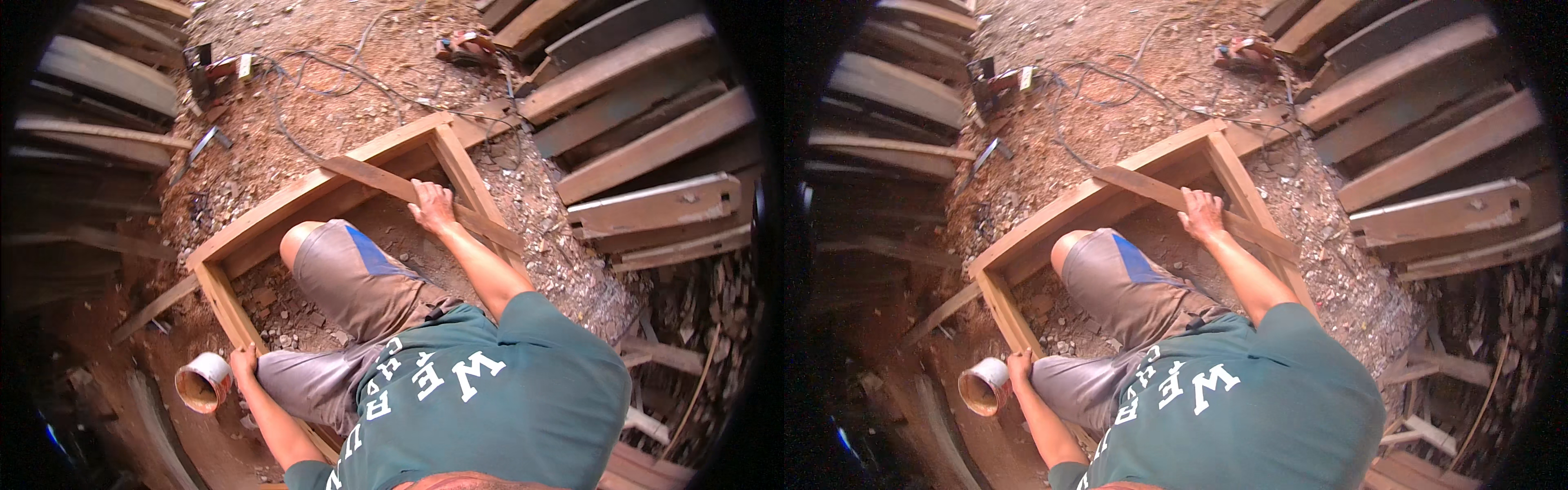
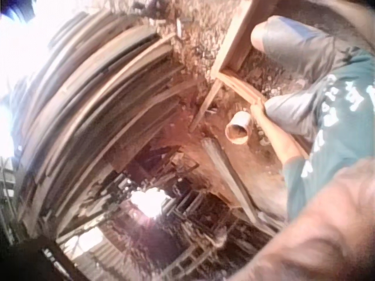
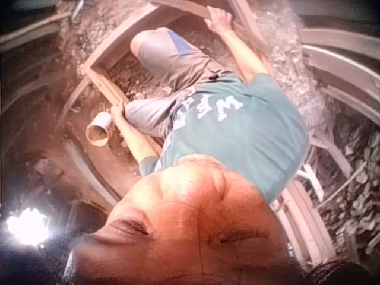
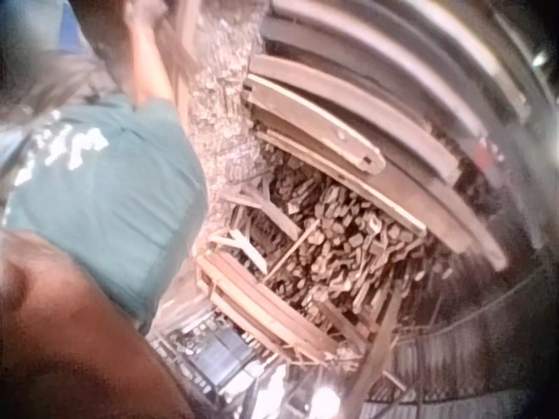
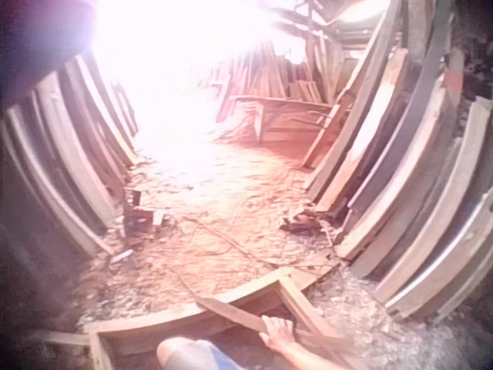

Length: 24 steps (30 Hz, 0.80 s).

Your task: The person marks a wooden plank with a pen and cuts it using a circular saw. They then assemble a rectangular wooden frame on the ground, securing the joints with nails and a hammer. The person repeatedly hammers nails into the corners to fasten the structure.

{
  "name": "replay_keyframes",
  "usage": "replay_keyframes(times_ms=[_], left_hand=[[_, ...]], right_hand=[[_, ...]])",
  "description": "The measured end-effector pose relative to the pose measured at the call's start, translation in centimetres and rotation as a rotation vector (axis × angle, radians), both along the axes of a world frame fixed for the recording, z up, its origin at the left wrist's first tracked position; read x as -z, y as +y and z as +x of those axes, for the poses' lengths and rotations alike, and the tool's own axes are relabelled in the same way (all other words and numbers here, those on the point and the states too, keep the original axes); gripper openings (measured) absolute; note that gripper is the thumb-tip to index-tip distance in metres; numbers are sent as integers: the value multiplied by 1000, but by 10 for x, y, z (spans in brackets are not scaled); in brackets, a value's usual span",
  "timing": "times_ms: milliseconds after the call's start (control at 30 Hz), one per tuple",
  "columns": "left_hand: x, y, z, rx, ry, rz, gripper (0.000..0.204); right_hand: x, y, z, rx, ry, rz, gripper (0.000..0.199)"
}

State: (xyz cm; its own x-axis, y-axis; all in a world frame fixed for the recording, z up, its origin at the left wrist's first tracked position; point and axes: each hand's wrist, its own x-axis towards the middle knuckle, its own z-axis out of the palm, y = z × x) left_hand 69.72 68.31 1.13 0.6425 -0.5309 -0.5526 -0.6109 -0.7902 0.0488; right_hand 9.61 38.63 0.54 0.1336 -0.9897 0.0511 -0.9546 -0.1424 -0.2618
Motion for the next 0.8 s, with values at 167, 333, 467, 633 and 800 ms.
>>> replay_keyframes(times_ms=[167,333,467,633,800], left_hand=[[-6,-9,-5,-86,3,24,66],[-23,-20,-26,-106,-54,24,65],[-24,-17,-23,-116,-41,37,66],[-21,-15,-20,-90,-47,37,67],[-15,-16,-13,-36,-20,10,64]], right_hand=[[5,-1,-7,-16,-17,38,70],[-1,3,-6,-46,-20,88,68],[-8,-1,5,-102,-55,100,67],[-8,-13,13,-144,-59,68,67],[-5,-17,10,-115,-32,88,66]])
